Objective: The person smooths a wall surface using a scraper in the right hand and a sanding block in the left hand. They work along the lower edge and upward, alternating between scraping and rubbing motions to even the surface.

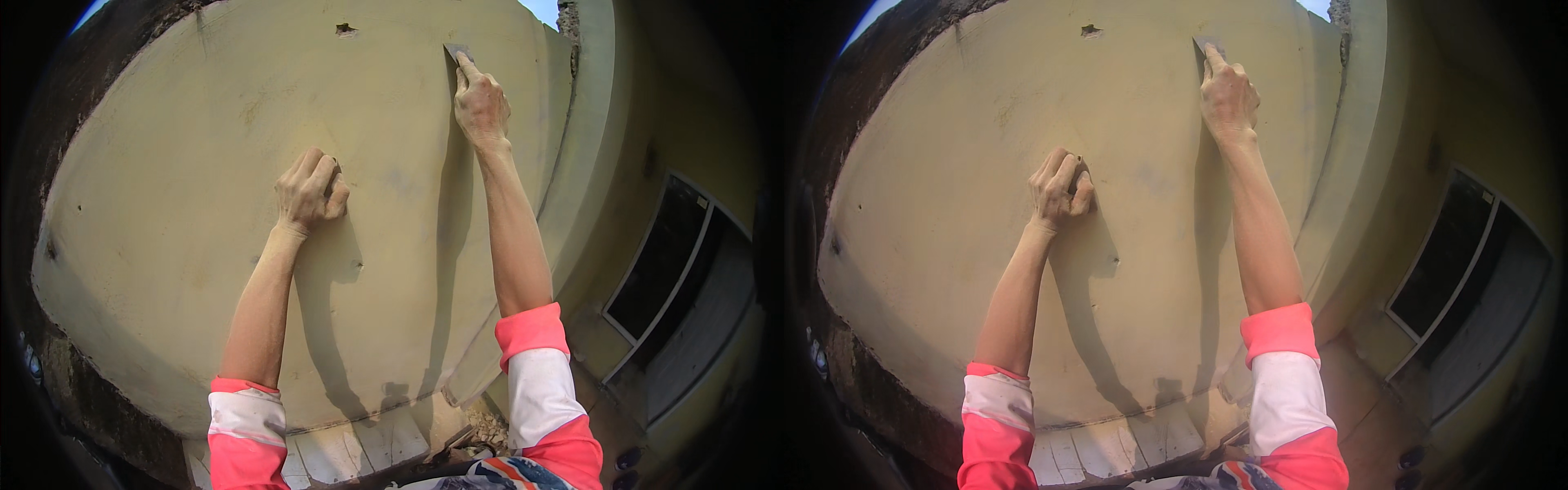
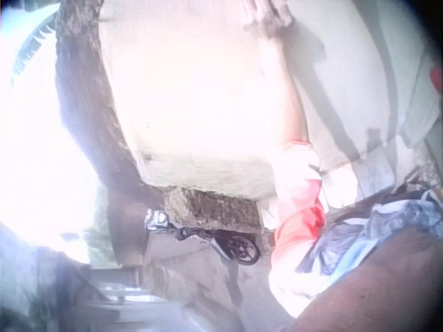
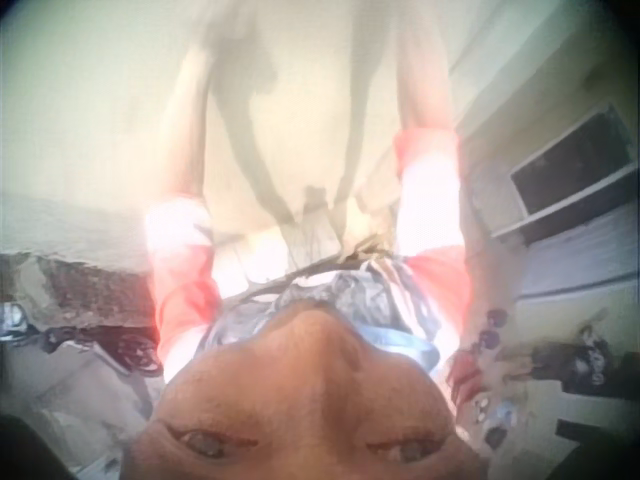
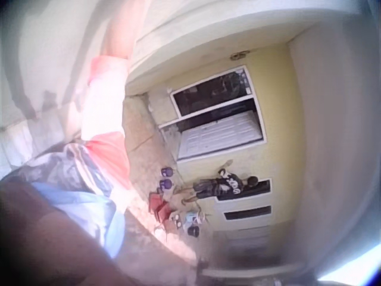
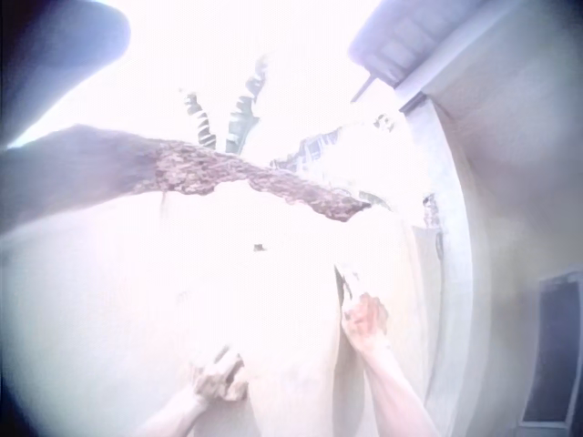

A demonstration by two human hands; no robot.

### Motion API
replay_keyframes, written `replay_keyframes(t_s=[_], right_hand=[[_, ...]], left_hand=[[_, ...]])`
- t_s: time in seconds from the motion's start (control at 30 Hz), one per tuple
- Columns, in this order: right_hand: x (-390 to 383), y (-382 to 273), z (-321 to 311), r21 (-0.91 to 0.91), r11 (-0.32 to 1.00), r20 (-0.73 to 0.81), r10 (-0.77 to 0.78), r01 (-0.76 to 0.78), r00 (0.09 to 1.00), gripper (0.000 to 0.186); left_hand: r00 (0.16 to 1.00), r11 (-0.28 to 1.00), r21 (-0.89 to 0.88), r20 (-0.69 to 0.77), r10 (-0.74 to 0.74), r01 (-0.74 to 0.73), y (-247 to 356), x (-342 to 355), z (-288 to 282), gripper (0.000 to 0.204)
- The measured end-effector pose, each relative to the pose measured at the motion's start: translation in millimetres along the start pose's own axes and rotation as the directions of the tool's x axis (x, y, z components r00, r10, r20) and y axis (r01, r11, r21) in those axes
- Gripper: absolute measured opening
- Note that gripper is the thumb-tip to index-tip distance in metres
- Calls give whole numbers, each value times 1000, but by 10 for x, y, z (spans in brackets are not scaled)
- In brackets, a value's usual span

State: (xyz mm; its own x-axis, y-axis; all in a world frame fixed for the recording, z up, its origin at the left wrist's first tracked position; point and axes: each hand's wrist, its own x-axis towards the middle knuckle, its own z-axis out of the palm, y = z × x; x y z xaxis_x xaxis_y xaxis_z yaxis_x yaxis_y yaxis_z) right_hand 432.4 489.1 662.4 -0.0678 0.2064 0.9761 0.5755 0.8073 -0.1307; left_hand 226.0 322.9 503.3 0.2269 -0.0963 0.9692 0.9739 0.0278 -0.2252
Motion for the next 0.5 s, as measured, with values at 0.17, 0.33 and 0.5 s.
replay_keyframes(t_s=[0.17, 0.33, 0.5], right_hand=[[-11, -2, 105, 29, 999, -12, -16, 16, 1000, 37], [163, -171, 40, 55, 998, -13, 22, -22, 1000, 37], [-49, -46, 182, 53, 996, -33, -65, 67, 997, 38]], left_hand=[[998, 998, -46, -39, 39, -41, -16, -16, 16, 11], [996, 995, -66, -56, 65, -69, -19, 2, 12, 12], [996, 994, -87, -55, 66, -70, -34, -12, 13, 10]])
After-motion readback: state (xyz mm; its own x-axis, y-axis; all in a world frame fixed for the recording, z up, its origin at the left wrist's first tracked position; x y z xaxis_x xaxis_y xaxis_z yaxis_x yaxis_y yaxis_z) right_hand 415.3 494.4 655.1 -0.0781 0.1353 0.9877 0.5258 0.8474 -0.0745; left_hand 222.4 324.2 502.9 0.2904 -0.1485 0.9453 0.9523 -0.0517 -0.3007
